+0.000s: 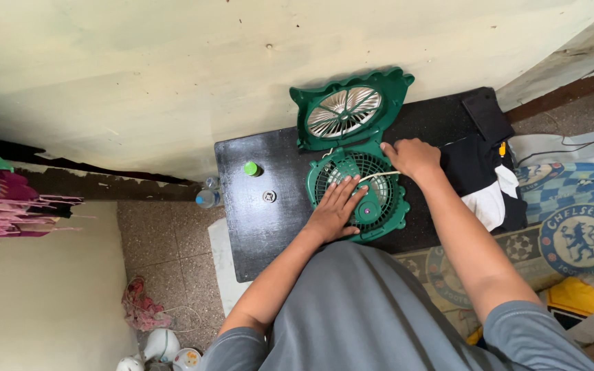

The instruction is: The person works at a table on a small green desk fan that is already partially taken apart. They unscrew fasteners from the rear grille and motor housing by hand and with a screwdriver, then lift the front grille guard off the fan body at the end.

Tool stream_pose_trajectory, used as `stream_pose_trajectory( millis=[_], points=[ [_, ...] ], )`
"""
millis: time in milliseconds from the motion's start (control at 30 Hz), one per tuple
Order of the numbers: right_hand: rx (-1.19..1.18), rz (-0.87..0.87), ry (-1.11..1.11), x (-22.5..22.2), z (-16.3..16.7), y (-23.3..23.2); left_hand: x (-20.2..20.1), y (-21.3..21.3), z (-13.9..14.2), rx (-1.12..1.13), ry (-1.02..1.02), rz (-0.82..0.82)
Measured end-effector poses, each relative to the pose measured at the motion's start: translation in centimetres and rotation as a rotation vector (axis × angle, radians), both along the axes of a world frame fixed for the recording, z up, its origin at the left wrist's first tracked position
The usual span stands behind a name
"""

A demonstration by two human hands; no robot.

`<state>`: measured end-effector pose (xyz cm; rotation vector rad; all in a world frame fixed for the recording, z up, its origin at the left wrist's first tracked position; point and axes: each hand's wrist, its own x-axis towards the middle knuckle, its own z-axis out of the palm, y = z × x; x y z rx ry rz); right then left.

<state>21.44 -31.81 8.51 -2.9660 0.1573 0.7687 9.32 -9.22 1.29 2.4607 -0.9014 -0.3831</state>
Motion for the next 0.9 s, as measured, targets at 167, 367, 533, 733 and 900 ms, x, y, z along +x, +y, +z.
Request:
stream_pose_trajectory(
  millis=[167, 367, 533, 733, 900],
  points=[
    [0.173, 0.062, -0.014, -0.3, -0.2, -0.5, 0.0, 0.0, -0.1, 0.009, 0.016, 0.005],
    [0.131, 0.136, -0.142, -0.6, -1.4, -0.5, 0.0, 0.1, -0.2, 0.008, -0.005, -0.001],
    [0.04, 0.1, -0.121, -0.5, -1.4, -0.4, 0.0, 0.0, -0.4, 0.007, -0.008, 0.006],
    [-0.01, 0.03, -0.167, -0.9, 0.8, -0.6, 0.1, 0.0, -0.2, -0.019, -0.015, 0.009],
    [0.201, -0.062, -0.344, -4.5, 4.7, -3.2, -0.1, 1.0, 1.0, -0.28, -0.018, 0.039]
  ],
)
